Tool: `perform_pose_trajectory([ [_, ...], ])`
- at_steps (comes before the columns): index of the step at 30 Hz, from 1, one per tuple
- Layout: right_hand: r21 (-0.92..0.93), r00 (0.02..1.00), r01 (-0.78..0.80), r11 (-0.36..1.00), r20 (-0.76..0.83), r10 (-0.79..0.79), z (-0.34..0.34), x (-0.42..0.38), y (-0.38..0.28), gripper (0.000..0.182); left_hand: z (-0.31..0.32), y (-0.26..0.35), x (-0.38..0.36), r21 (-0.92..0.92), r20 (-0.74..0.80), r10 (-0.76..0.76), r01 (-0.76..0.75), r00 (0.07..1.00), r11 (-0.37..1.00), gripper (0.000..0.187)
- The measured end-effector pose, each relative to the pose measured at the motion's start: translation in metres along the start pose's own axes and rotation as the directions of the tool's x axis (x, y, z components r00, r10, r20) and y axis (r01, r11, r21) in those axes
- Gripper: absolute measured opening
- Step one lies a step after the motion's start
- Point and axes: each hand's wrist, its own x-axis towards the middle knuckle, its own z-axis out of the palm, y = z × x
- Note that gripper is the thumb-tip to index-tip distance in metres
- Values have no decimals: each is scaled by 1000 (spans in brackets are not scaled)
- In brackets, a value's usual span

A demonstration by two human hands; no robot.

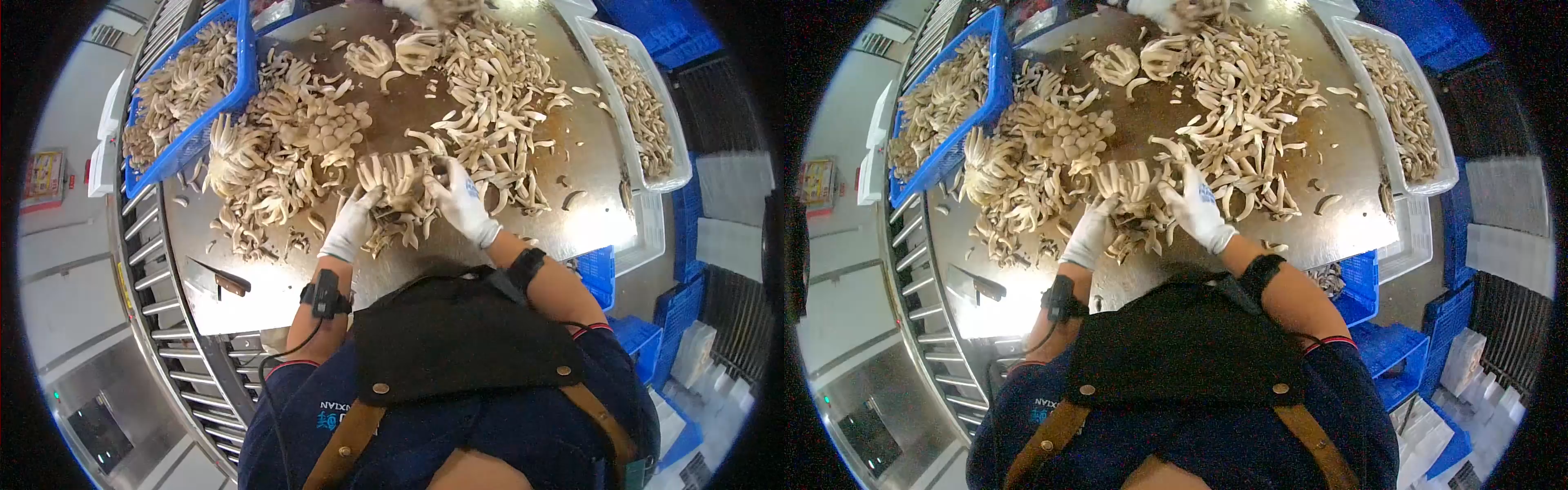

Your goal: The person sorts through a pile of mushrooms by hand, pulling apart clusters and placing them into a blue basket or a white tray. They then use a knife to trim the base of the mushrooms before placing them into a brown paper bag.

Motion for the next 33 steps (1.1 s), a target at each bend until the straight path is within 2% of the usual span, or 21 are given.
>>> perform_pose_trajectory([
  [1,-63,996,45,997,-78,-50,3,-6,-18,41,-10,-2,-2,7,-8,78,-78,997,997,43],
  [2,-192,960,275,942,115,-257,11,-13,-22,39,-22,0,-8,13,-25,162,-162,986,987,42],
  [3,-258,847,507,822,323,-422,20,-20,-28,38,-35,2,-16,26,-47,246,-245,968,969,40],
  [4,-341,664,648,681,690,-287,39,-28,-35,34,-51,7,-30,166,-27,293,-285,956,944,39],
  [5,-279,522,849,448,566,-638,49,-42,-32,24,-60,18,-47,301,-7,340,-323,940,897,39],
  [7,-160,399,904,395,647,-649,82,-51,-14,24,-90,25,-78,559,23,417,-358,908,748,40],
  [9,-284,390,865,414,900,-196,99,-23,-17,33,-123,10,-103,316,-161,253,-193,954,929,45],
  [10,-394,479,845,361,858,-185,94,-10,-12,37,-139,2,-117,169,-229,154,-116,961,979,48],
  [13,-651,703,711,264,663,-257,57,23,13,48,-174,-39,-124,144,-284,57,-17,957,989,60],
  [15,-783,798,600,164,571,-193,44,37,32,50,-163,-34,-126,263,-369,115,-15,922,965,64],
  [16,-799,830,558,224,535,-158,38,37,14,50,-168,-31,-129,582,-418,297,2,859,813,63],
  [19,-791,884,451,414,459,-86,25,29,-1,52,-253,-35,-133,650,-594,651,-195,473,735,57],
  [21,-741,901,370,559,434,-22,24,18,6,51,-283,-9,-153,689,-725,686,107,66,717,55],
  [22,-712,885,407,573,462,-54,28,11,-2,49,-310,-10,-158,687,-688,726,317,-4,654,54],
  [23,-628,876,411,660,473,-96,34,4,-14,50,-330,-8,-159,634,-748,655,404,107,659,55],
  [25,-430,831,442,787,528,-178,49,-7,-32,50,-359,1,-156,596,-786,582,506,210,623,53],
  [27,-220,786,369,903,592,-177,62,-10,-71,49,-424,-15,-140,378,-877,373,-42,303,925,43],
  [28,-143,771,179,973,635,-48,67,-9,-98,49,-405,-8,-149,234,-826,350,-295,442,926,31],
  [29,-29,753,99,995,655,-56,80,-5,-106,49,-384,1,-159,11,-757,318,-476,571,879,26],
  [31,185,713,-84,979,697,-71,104,-2,-120,51,-318,5,-173,-61,-705,345,-538,620,841,28],
  [33,243,568,-232,942,820,-72,131,-6,-155,68,-216,-4,-174,28,-695,497,-672,519,740,29],
])
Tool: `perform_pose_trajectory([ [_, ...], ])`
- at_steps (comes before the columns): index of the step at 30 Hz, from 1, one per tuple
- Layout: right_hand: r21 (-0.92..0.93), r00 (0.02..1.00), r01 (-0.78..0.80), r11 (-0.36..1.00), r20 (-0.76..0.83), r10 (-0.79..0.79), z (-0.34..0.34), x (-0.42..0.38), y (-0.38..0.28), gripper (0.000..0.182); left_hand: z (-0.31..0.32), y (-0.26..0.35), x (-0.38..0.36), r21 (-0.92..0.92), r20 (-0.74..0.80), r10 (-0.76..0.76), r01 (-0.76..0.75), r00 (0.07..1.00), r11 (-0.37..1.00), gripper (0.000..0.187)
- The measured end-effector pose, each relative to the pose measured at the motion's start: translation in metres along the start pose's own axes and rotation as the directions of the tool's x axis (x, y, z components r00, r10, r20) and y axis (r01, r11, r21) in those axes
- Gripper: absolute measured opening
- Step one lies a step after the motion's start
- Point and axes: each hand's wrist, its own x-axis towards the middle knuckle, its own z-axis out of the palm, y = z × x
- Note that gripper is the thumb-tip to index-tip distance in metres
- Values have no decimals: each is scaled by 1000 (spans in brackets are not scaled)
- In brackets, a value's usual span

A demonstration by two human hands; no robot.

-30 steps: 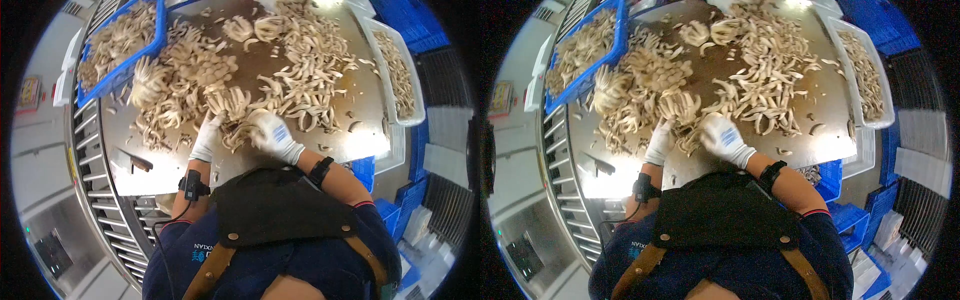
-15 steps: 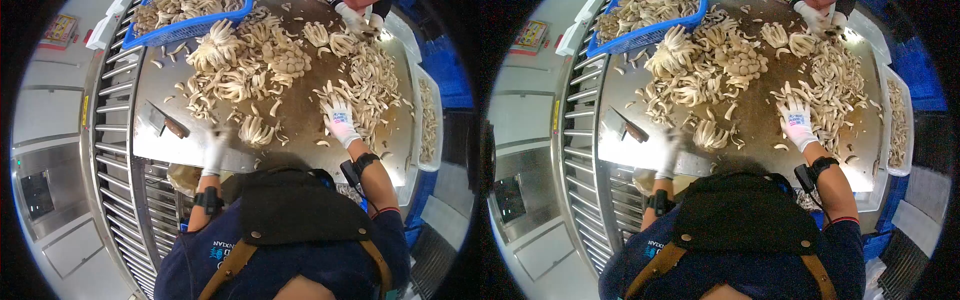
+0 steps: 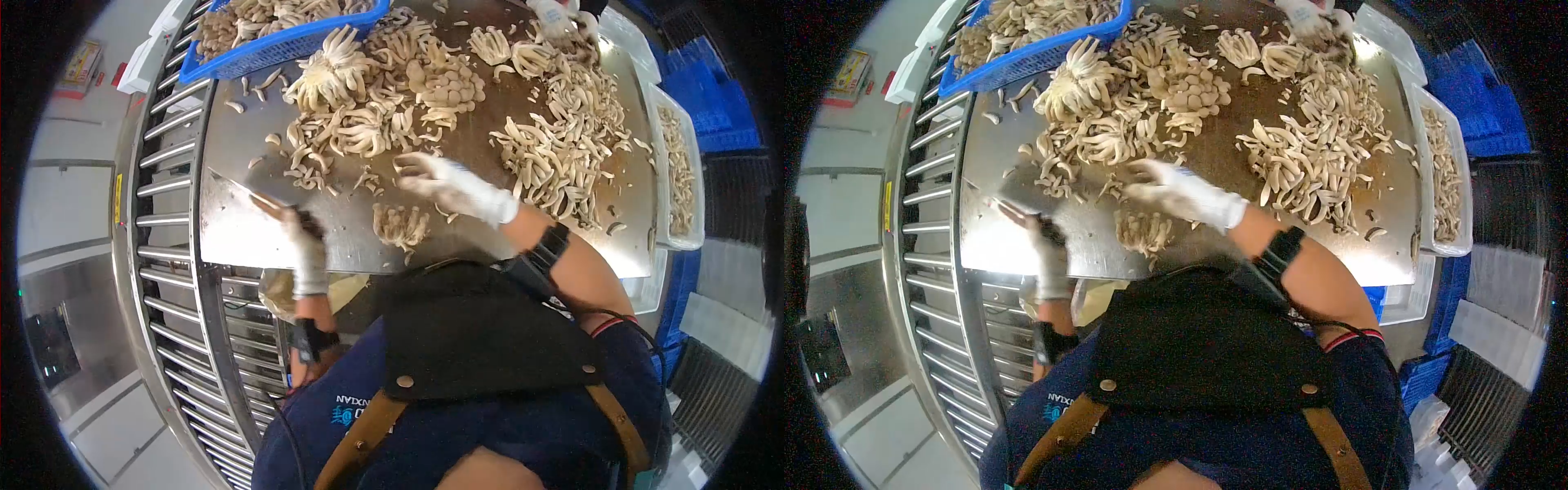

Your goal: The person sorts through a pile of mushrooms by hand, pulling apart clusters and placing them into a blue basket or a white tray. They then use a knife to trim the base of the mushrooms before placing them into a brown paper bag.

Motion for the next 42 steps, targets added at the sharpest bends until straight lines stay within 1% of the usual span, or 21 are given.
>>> perform_pose_trajectory([
  [2,198,992,-75,977,115,53,33,25,2,85,20,-19,-52,174,155,-85,57,984,983,31],
  [3,124,984,-12,992,178,-10,43,39,6,111,23,-39,-68,225,195,-42,-3,980,974,40],
  [4,228,981,31,973,182,-74,58,37,-8,96,26,-59,-83,274,236,-7,-60,972,960,59],
  [5,172,985,34,984,163,-63,62,39,-11,87,41,-76,-99,271,320,197,-289,927,918,60],
  [7,32,991,51,998,122,-55,64,30,-20,69,39,-65,-103,362,669,121,-464,733,809,58],
  [8,-58,993,70,996,101,-64,57,18,-28,62,31,-33,-95,463,825,-176,-462,538,757,53],
  [9,43,987,160,986,-3,-160,51,8,-30,56,39,-13,-93,546,789,-172,-544,590,637,53],
  [10,-34,965,231,972,-118,-233,34,0,-25,52,26,-24,-76,569,786,-46,-691,617,446,54],
  [11,248,988,73,966,-148,-36,25,-22,-36,52,29,-16,-67,591,775,-31,-707,631,387,58],
  [13,-291,942,131,948,-263,-210,-7,-50,-15,44,37,-15,-44,625,769,-88,-717,633,309,63],
  [14,-440,945,-127,889,-326,-26,-12,-74,-27,39,41,-25,-28,631,773,-161,-718,613,294,65],
  [15,-498,936,-195,845,-351,10,-23,-92,-12,32,47,-32,-14,632,775,-234,-723,587,279,67],
  [18,-900,946,49,434,-97,-309,-37,-143,38,21,74,-36,23,774,633,-535,-445,559,451,60],
  [20,-929,958,89,358,-18,-287,-26,-161,53,24,82,-30,32,835,547,-652,-396,524,383,60],
  [22,-943,964,116,312,31,-264,-19,-157,66,25,86,-25,33,769,632,-640,-457,437,447,61],
  [25,-943,970,155,295,88,-228,-6,-136,67,26,85,-34,45,764,610,-675,-536,415,360,63],
  [30,-935,990,141,325,125,-71,15,-111,43,23,86,-22,44,802,541,-738,-510,403,310,61],
  [34,-952,978,192,239,206,36,19,-104,31,23,83,-17,38,818,528,-731,-492,433,299,62],
  [37,-943,967,251,216,252,-25,21,-102,23,21,81,-13,33,816,562,-693,-444,453,371,58],
  [40,-956,965,261,133,258,-36,19,-98,28,21,77,-23,33,737,648,-591,-589,479,330,59],
  [42,-968,973,231,98,233,8,20,-95,26,22,83,-14,32,766,595,-657,-575,463,288,69],
])
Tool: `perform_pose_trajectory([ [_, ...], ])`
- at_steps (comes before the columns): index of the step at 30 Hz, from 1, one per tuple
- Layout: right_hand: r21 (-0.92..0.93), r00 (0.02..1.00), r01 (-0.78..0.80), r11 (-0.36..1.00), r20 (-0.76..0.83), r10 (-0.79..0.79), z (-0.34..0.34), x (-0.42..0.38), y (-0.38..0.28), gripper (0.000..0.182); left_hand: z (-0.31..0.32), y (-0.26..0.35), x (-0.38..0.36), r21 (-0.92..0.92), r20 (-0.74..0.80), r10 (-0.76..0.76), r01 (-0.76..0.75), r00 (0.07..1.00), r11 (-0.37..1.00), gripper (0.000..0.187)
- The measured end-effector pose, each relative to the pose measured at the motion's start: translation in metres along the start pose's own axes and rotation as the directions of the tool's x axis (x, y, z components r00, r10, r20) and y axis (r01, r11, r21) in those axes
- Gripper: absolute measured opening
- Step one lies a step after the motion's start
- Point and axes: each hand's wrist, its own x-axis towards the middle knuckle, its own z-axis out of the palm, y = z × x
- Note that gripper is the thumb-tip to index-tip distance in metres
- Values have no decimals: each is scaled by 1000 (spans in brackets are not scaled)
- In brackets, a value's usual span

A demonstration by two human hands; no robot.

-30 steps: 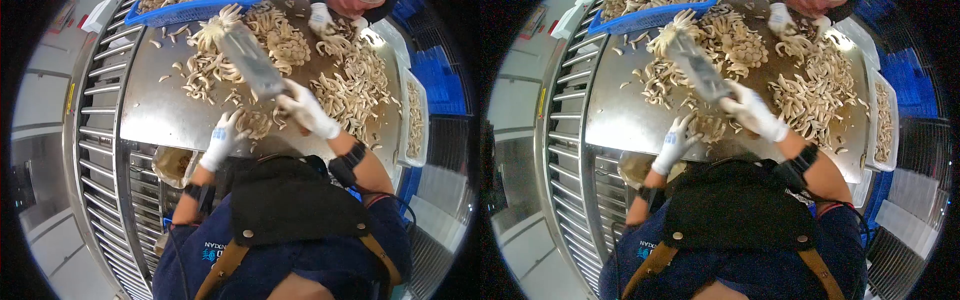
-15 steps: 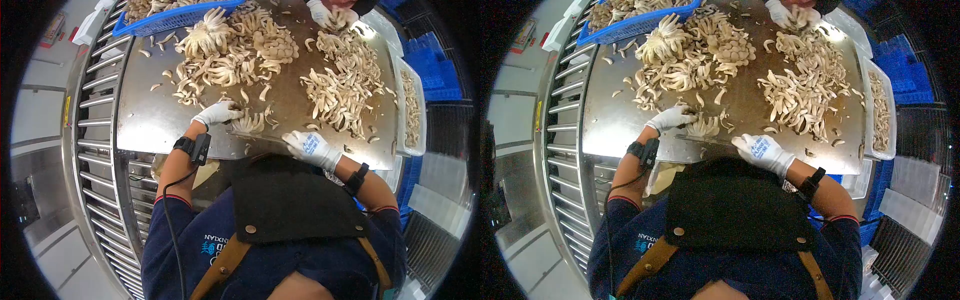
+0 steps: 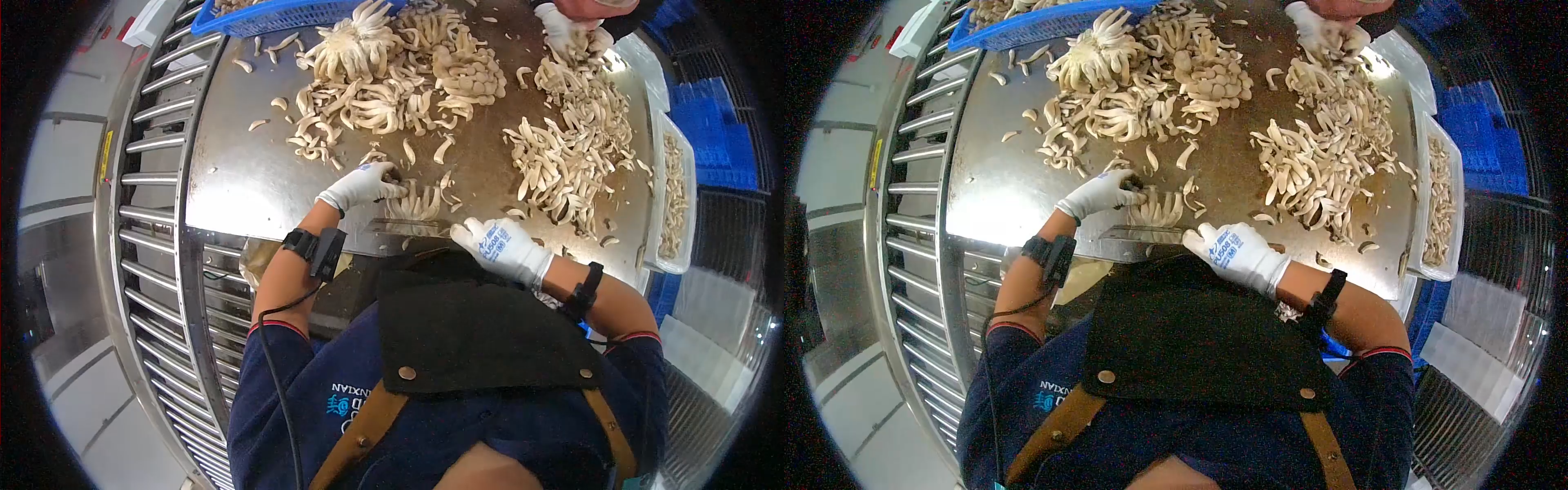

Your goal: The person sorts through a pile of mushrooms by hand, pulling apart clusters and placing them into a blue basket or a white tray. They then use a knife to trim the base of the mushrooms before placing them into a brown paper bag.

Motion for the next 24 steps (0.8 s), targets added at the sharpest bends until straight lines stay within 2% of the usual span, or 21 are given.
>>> perform_pose_trajectory([
  [1,3,999,-28,1000,44,28,-3,0,-4,23,-2,2,-2,5,33,-28,28,999,1000,75],
  [5,-54,991,-68,996,113,74,7,5,-14,26,7,-4,4,72,-12,52,-51,999,996,65],
  [8,-114,1000,18,993,1,-18,34,21,-4,24,16,-12,14,147,-92,105,-91,990,985,56],
  [9,-184,999,27,983,45,-19,34,24,-2,25,11,-10,14,175,-100,117,-98,988,980,54],
  [10,-153,1000,28,988,13,-26,32,24,1,25,5,-8,15,204,-111,128,-103,986,974,52],
  [11,-120,999,33,992,-15,-35,29,23,4,25,2,-3,15,146,-72,73,-62,995,987,52],
  [13,-62,998,37,997,-57,-41,21,17,5,26,4,-3,21,154,-48,73,-65,996,986,54],
  [15,-48,997,57,997,-43,-59,19,8,6,27,8,4,22,190,-49,84,-73,995,979,58],
  [18,-33,999,50,998,-8,-51,17,-6,8,29,17,14,18,104,-8,35,-34,999,994,60],
  [19,-30,999,52,998,-12,-53,21,-10,9,29,21,7,25,75,65,16,-21,998,997,66],
  [22,-45,996,75,996,-38,-77,30,-9,14,29,44,0,31,-2,-54,186,-187,981,982,71],
  [23,-54,995,86,995,-50,-89,31,-7,14,29,44,10,27,154,-45,210,-201,977,967,71],
  [24,-54,996,79,995,-46,-82,30,-6,13,29,45,12,29,152,-26,178,-172,984,973,69],
])
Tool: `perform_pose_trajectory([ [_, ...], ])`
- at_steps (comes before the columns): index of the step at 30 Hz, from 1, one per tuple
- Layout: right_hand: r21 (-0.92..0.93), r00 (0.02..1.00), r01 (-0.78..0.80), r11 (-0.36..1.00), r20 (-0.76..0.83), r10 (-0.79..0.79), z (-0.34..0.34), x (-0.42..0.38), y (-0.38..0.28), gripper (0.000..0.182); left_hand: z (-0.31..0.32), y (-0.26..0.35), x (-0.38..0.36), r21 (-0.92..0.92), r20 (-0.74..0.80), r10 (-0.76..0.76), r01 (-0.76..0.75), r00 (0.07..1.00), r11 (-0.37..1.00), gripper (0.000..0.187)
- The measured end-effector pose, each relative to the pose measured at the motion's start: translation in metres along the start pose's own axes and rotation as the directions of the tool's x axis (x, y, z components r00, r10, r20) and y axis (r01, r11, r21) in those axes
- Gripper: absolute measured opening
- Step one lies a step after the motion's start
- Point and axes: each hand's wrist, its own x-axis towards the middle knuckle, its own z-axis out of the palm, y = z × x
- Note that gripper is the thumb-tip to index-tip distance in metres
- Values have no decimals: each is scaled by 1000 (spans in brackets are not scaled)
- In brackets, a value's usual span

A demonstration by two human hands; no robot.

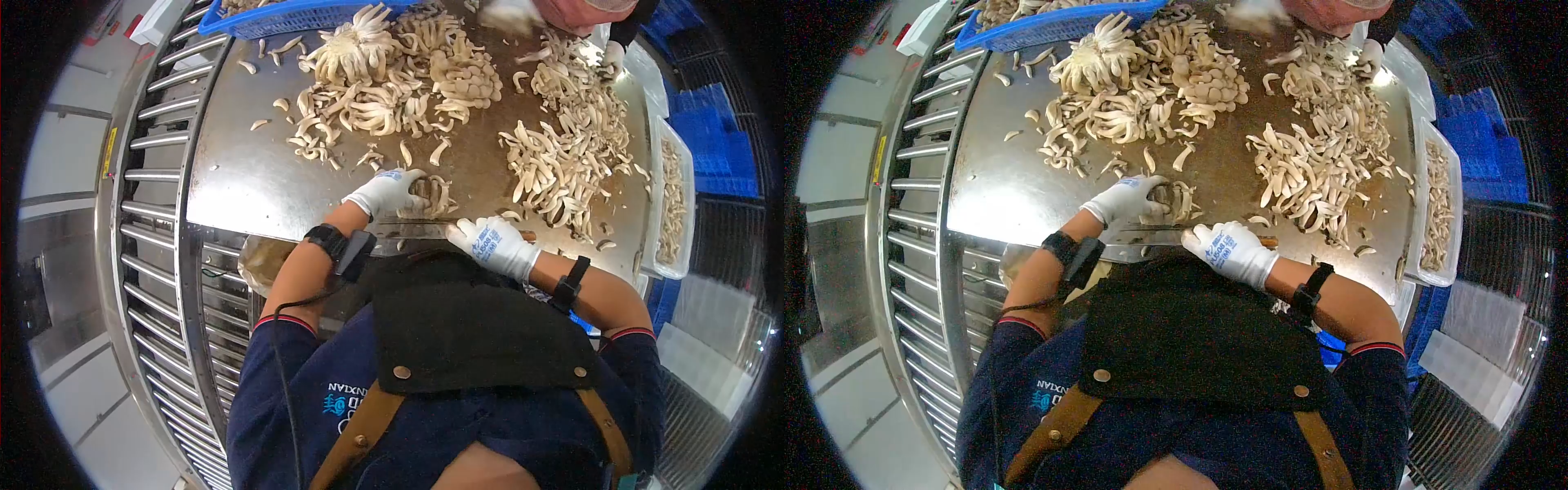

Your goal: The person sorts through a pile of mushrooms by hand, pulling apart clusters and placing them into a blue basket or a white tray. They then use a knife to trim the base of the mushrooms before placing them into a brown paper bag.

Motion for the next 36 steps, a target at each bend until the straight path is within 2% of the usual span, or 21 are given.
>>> perform_pose_trajectory([
  [3,16,1000,-19,1000,8,19,-8,-3,-3,29,-2,-2,5,-7,82,-55,56,995,998,63],
  [8,57,996,-84,995,19,83,-18,-23,-5,29,-3,-2,5,-23,90,-58,60,994,998,64],
  [12,51,998,-49,997,-46,51,-9,-21,2,29,-2,-2,8,36,76,-36,33,996,999,66],
  [16,32,988,-117,993,106,113,-16,-15,-1,42,-6,4,8,33,123,-46,42,991,999,65],
  [19,30,978,-158,987,143,152,-5,1,-1,32,-13,23,3,45,173,-81,74,982,996,65],
  [21,92,971,-210,973,137,197,22,17,-2,24,-14,21,10,49,188,-83,75,979,996,65],
  [24,169,963,-260,951,113,244,39,34,0,24,-13,20,12,46,73,-53,50,996,998,65],
  [25,199,963,-267,943,94,253,41,34,5,24,-4,11,11,66,-143,34,-25,989,998,59],
  [26,230,961,-276,933,74,266,41,33,11,25,-10,19,1,47,-360,28,-12,933,999,58],
  [27,181,962,-271,946,74,261,39,30,21,29,-23,37,-13,27,-557,20,-5,830,1000,57],
  [28,184,940,-322,929,179,290,28,31,32,33,-30,48,-27,4,-727,6,-5,687,1000,56],
  [30,265,936,-352,898,74,345,47,20,60,35,-27,42,-63,45,-837,123,-156,534,987,55],
  [32,329,901,-302,895,-209,381,62,4,74,33,4,31,-85,163,-679,203,-124,705,979,55],
  [33,403,864,-419,814,-98,493,45,3,70,34,22,35,-88,230,-576,239,-125,781,965,55],
  [34,436,836,-412,800,-170,522,49,-2,70,35,40,37,-88,294,-468,260,-129,845,947,56],
  [36,492,790,-365,790,-285,543,48,-6,66,36,79,17,-76,488,-250,317,-164,915,858,62],
])
